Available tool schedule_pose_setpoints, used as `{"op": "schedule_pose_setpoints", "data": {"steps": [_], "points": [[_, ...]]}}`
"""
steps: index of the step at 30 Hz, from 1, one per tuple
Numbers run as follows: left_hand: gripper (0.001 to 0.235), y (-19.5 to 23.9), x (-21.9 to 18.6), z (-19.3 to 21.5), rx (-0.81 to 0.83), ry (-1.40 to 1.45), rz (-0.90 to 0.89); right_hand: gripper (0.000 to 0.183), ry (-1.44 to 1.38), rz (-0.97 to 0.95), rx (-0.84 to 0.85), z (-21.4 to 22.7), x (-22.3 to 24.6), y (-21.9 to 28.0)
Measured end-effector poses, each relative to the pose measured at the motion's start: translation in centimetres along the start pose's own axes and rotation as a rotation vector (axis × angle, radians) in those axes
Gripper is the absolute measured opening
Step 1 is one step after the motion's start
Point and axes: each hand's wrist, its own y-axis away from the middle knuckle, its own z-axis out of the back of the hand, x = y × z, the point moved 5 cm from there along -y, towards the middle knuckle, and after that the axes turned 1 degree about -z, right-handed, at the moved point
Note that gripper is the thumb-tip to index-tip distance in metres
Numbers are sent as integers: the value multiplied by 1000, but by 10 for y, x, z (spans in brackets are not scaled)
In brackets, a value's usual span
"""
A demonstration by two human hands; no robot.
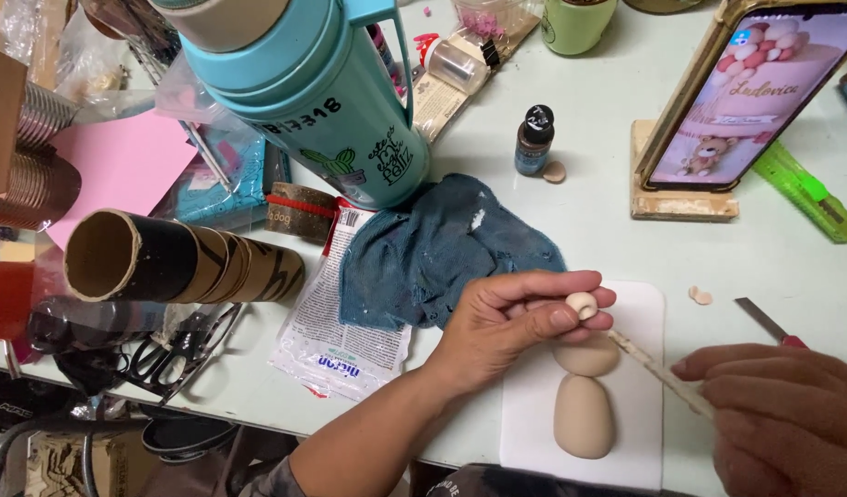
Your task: Forming and attaching small clay ears to a clay figure using hands and a shaping tool.
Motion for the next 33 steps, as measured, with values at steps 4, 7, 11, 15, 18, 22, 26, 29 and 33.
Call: {"op": "schedule_pose_setpoints", "data": {"steps": [4,7,11,15,18,22,26,29,33], "points": [[36,-1,3,1,3,-22,4,24,11,33,29,1,11,-13],[37,0,4,2,-5,-37,23,27,-2,2,103,4,-13,5],[40,0,2,1,-6,-39,42,43,-964,-1174,-7,0,-38,18],[42,1,1,-1,60,-36,-1,20,-264,-105,34,-9,-6,-51],[45,2,3,0,104,-41,-58,35,-318,44,-94,-19,-2,-62],[48,2,-1,-3,131,-107,-63,24,-145,20,18,-20,-1,-63],[45,2,1,-1,115,-142,-42,26,-113,-23,61,-21,-3,-61],[45,0,1,1,75,-210,-5,25,-173,58,104,-17,-4,-56],[45,0,-5,-3,93,-227,35,30,-204,47,165,-20,-20,-43]]}}
